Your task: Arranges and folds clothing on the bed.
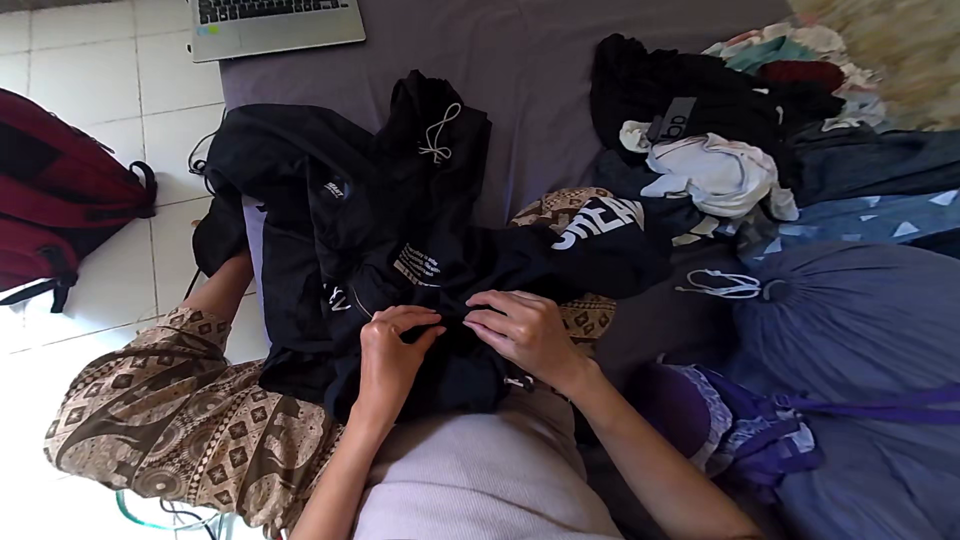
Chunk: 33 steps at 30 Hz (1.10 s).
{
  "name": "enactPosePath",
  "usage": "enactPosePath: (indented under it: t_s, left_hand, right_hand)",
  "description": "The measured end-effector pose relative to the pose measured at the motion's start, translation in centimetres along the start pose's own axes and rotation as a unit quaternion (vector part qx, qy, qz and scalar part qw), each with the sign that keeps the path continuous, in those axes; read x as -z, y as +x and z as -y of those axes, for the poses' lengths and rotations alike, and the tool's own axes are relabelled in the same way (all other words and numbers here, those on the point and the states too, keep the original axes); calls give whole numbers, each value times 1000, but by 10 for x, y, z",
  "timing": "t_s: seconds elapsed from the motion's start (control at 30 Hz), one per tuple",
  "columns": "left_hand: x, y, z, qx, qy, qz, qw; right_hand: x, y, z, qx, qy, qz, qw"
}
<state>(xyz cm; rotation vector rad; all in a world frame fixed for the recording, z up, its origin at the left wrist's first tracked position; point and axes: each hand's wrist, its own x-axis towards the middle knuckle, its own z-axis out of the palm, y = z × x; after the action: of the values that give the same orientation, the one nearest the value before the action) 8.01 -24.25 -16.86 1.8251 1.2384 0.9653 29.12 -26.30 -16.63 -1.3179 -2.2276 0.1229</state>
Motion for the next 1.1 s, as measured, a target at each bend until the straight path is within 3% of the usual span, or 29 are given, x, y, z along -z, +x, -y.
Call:
enactPosePath:
  t_s: [0.37, 0.67, 1.1]
  left_hand:
    - [-2, 2, 4, 8, 4, 12, 1000]
    - [-7, 17, -7, 13, 9, 96, 995]
    - [-9, 15, 4, -42, 3, 114, 993]
  right_hand:
    - [-8, -2, -5, 15, 10, -49, 999]
    - [-6, -4, -5, 20, 21, -42, 999]
    - [-5, -10, -6, -7, 43, -57, 997]
